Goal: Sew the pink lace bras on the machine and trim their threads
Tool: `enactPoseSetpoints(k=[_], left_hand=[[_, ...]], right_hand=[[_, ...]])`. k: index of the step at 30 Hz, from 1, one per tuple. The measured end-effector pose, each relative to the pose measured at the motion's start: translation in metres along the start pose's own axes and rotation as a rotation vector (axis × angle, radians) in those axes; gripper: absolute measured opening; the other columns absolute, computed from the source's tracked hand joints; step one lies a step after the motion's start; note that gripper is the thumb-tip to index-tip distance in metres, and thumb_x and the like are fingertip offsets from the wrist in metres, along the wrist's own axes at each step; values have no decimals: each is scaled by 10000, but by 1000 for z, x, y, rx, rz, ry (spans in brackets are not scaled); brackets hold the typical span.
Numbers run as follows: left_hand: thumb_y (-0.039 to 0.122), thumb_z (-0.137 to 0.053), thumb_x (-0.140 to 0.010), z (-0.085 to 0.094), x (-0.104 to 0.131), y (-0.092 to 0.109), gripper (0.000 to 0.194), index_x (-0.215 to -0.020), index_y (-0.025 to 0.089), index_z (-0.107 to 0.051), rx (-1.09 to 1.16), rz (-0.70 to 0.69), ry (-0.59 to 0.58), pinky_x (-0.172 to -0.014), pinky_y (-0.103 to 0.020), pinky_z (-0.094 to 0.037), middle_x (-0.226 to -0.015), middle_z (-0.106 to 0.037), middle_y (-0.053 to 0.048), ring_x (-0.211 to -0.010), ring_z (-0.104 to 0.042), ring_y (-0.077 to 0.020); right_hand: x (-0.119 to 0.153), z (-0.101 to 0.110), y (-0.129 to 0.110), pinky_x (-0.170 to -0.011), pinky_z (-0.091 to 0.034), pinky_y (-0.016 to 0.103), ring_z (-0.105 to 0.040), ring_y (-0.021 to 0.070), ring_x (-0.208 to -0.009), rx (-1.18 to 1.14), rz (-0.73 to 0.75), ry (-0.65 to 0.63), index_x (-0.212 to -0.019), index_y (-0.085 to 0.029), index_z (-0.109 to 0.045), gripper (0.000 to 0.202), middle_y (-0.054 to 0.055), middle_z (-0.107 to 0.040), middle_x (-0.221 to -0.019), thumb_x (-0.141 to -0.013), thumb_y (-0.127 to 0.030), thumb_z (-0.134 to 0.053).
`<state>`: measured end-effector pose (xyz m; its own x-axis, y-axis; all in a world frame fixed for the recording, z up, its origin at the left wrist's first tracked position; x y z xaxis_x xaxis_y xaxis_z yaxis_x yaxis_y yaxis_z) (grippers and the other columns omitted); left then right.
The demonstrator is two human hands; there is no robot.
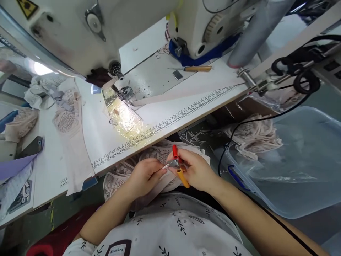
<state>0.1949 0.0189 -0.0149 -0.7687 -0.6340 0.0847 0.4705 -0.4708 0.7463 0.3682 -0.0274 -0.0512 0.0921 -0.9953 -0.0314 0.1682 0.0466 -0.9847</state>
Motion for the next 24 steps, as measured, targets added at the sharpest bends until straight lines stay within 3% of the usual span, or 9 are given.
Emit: enactPoseSetpoints(k=[5,11,15,17,20,24], left_hand=[[300,-424,-955,-1,1,0,347,-678,169,-588,-19,-44,66,-577,-256,-386,-610,-542,-27,-589,-502,-141],[280,-451,-937,2,0,6,322,-642,181,-533,37,18,32,-567,-250,-390,-611,-529,-15,-585,-500,-133],[274,-518,-897,0,-1,11,133,-821,184,-579,105,56,165,-625,-253,-445,-757,-603,-40,-695,-560,-150],[252,-521,-894,-2,-3,13,117,-810,184,-566,150,18,216,-648,-255,-463,-776,-599,-44,-717,-562,-148],[209,-514,-896,-3,-4,15,125,-784,180,-560,231,-46,246,-711,-267,-492,-822,-613,-60,-774,-584,-149],[185,-512,-896,-1,-2,15,130,-771,182,-549,292,-49,272,-726,-276,-504,-873,-656,-78,-814,-623,-158]], right_hand=[[-2,-5,4,-698,-551,330,-629,202,-785,-150,-87,33,-825,-225,-574,188,36,-633,-833,-758,-332,-713],[-3,-4,-3,-605,-531,300,-606,178,-688,-140,-86,80,-778,-225,-563,165,19,-620,-739,-764,-338,-683],[-1,-6,-5,-594,-530,299,-609,176,-665,-104,-106,97,-759,-219,-559,216,19,-628,-726,-762,-396,-682],[0,-6,-4,-593,-530,305,-616,183,-674,-78,-105,97,-780,-216,-561,229,26,-636,-745,-774,-420,-664],[1,0,-1,-604,-527,312,-615,187,-695,0,-61,25,-846,-216,-562,227,33,-631,-786,-812,-434,-616],[0,22,5,-620,-493,342,-582,219,-741,213,81,-38,-835,-222,-530,340,52,-602,-834,-755,-531,-649]])
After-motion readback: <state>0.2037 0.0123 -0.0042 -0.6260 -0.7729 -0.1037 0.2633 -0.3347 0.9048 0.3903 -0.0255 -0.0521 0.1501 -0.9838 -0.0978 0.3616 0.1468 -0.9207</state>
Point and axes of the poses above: each hand's wrist, its own x-axis away from the middle knuckle, its own z-axis out of the back of the hand, y = z × x, the point moved 2 cm from there along -x, towards the middle knuckle
